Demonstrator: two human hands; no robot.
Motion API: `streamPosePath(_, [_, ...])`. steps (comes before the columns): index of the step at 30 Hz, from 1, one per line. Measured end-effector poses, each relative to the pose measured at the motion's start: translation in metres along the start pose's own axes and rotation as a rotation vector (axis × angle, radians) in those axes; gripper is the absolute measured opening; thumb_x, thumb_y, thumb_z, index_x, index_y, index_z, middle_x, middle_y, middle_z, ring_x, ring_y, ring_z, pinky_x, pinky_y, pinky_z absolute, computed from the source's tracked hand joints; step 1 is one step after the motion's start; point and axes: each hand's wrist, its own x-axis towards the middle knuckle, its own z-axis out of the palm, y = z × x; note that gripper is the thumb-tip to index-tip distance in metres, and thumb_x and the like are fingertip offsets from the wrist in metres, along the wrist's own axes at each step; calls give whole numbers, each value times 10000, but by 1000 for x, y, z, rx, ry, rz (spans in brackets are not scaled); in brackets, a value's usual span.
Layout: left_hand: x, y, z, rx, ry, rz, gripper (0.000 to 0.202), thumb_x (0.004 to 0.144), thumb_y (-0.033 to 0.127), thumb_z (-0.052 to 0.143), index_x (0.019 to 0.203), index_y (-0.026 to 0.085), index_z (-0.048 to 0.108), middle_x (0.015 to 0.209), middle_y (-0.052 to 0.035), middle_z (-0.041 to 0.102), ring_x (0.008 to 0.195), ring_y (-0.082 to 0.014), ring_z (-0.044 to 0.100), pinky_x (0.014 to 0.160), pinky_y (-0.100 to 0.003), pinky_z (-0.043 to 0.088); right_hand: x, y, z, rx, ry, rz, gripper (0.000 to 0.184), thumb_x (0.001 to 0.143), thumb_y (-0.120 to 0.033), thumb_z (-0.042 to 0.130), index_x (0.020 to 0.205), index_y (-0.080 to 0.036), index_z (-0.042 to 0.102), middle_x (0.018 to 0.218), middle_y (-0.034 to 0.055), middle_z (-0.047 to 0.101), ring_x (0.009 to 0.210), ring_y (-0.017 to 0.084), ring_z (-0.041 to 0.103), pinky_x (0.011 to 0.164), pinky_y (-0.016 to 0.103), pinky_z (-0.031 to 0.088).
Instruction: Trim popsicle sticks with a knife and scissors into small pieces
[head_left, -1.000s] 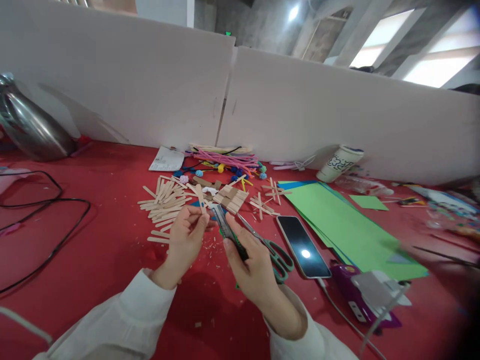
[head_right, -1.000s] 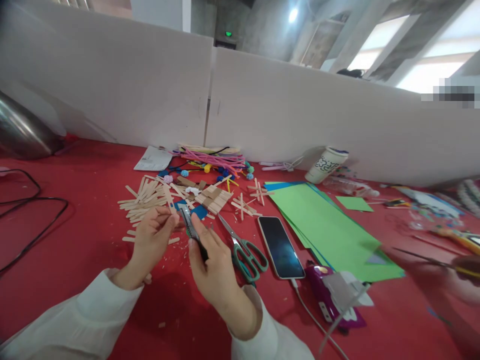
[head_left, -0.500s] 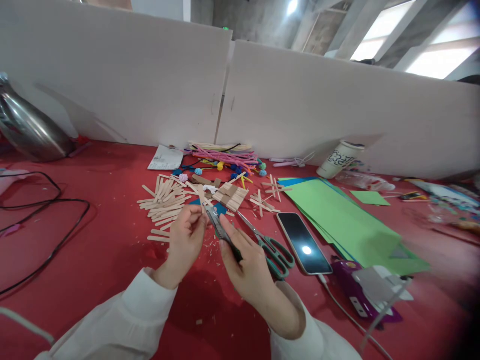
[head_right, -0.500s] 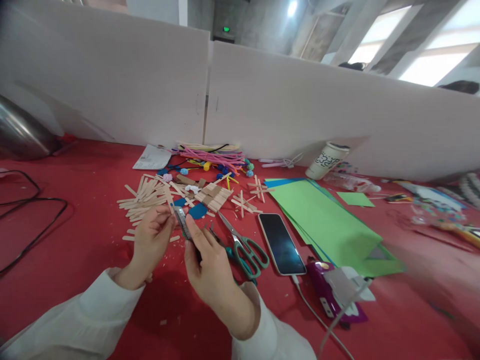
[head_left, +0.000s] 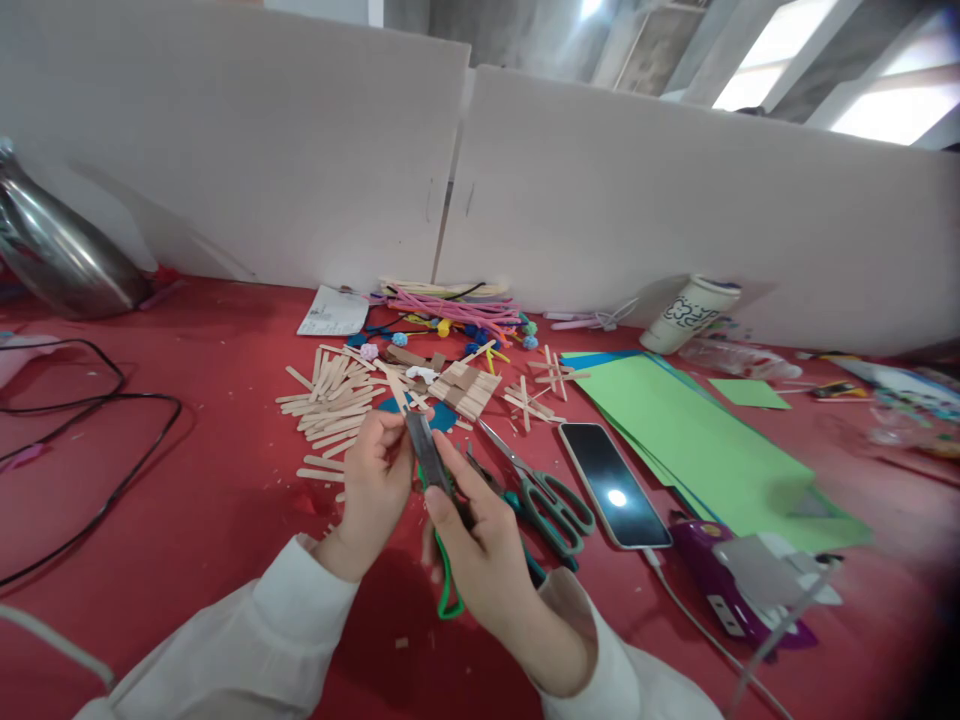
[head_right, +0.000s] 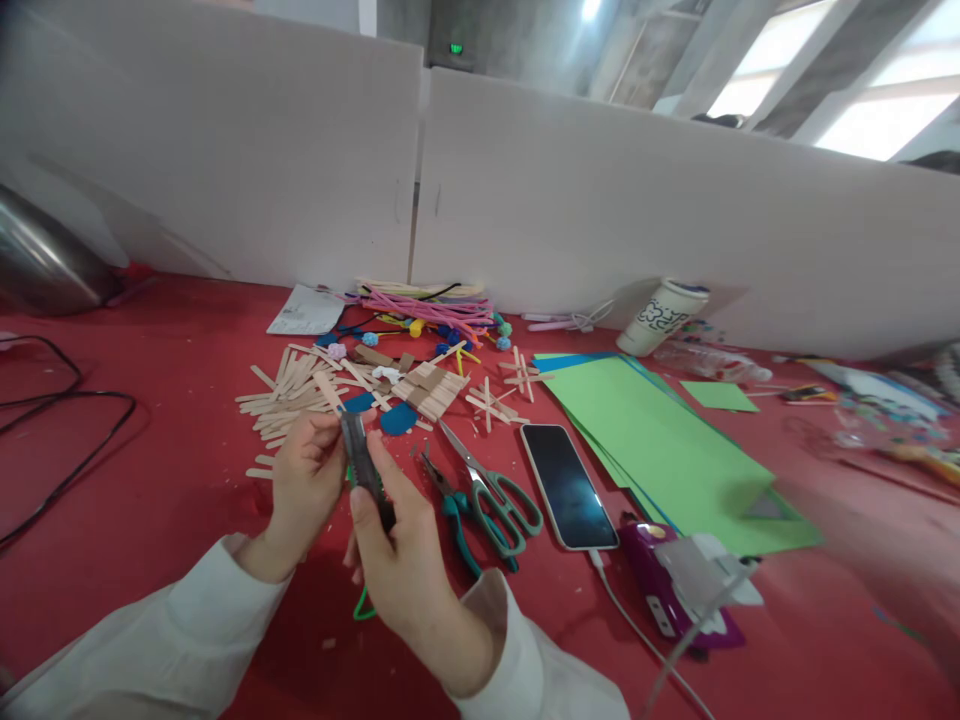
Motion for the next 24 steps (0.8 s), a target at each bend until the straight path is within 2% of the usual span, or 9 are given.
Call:
streamPosePath(3, [3, -1, -3, 72, -5, 1, 95, 805, 291, 533, 811, 200, 505, 697, -1, 613, 625, -132, 584, 612, -241, 457, 1, -4, 2, 108, -19, 120, 659, 844, -437, 483, 1412, -168, 286, 427, -85, 482, 320, 67, 418, 314, 162, 366])
streamPosePath(6, [8, 1, -6, 168, -6, 22, 95, 786, 287, 547, 775, 196, 523, 670, 5, 615, 609, -129, 586, 583, -229, 442, 4, -7, -2, 220, -47, 160, 657, 817, -442, 520, 1388, -188, 318, 464, -81, 502, 320, 65, 426, 304, 163, 366])
streamPosePath(8, [12, 4, -7, 209, -4, 26, 108, 774, 297, 559, 764, 193, 529, 682, -4, 629, 629, -136, 606, 586, -231, 449, 6, -8, -6, 259, -46, 147, 616, 813, -427, 532, 1361, -205, 356, 489, -83, 495, 320, 65, 433, 296, 165, 367])
streamPosePath(10, [14, 7, -7, 163, -10, -33, 131, 770, 313, 562, 765, 193, 509, 693, -11, 642, 632, -142, 628, 602, -244, 477, 7, -8, -11, 216, -7, 80, 565, 828, -404, 520, 1345, -230, 373, 576, -57, 541, 334, 61, 448, 298, 171, 373])
streamPosePath(13, [14, 10, -3, -3, -31, -154, 173, 767, 337, 564, 782, 197, 464, 710, -8, 654, 575, -131, 632, 622, -275, 521, 10, -7, -19, -50, 90, -110, 484, 862, -337, 478, 1331, -250, 395, 849, 34, 640, 433, 75, 534, 364, 205, 451])
streamPosePath(15, [12, 10, -2, -63, -43, -171, 191, 772, 352, 564, 789, 194, 459, 722, -7, 656, 554, -121, 626, 626, -285, 531, 12, -6, -24, -327, 133, -296, 438, 864, -254, 462, 1301, -224, 441, 1037, 90, 642, 677, 136, 646, 570, 265, 553])
streamPosePath(17, [10, 8, -1, -61, -46, -137, 196, 777, 361, 565, 782, 189, 469, 695, -1, 643, 573, -122, 627, 624, -278, 529, 13, -6, -26, -570, 134, -459, 432, 844, -168, 450, 1275, -193, 472, 1147, 105, 621, 966, 192, 631, 799, 320, 541])
streamPosePath(18, [9, 7, -2, -46, -46, -111, 191, 780, 357, 564, 779, 189, 474, 683, 1, 636, 590, -125, 628, 623, -271, 525, 13, -7, -26, -653, 122, -505, 443, 834, -138, 439, 1273, -185, 474, 1164, 102, 618, 1037, 200, 605, 849, 326, 523])
streamPosePath(24, [6, 3, -3, 69, -54, -14, 160, 801, 327, 543, 764, 190, 469, 634, 13, 592, 570, -117, 581, 558, -234, 475, 6, -12, -21, -882, 116, -504, 462, 834, -128, 397, 1287, -174, 480, 1082, 104, 652, 986, 207, 635, 765, 298, 553])
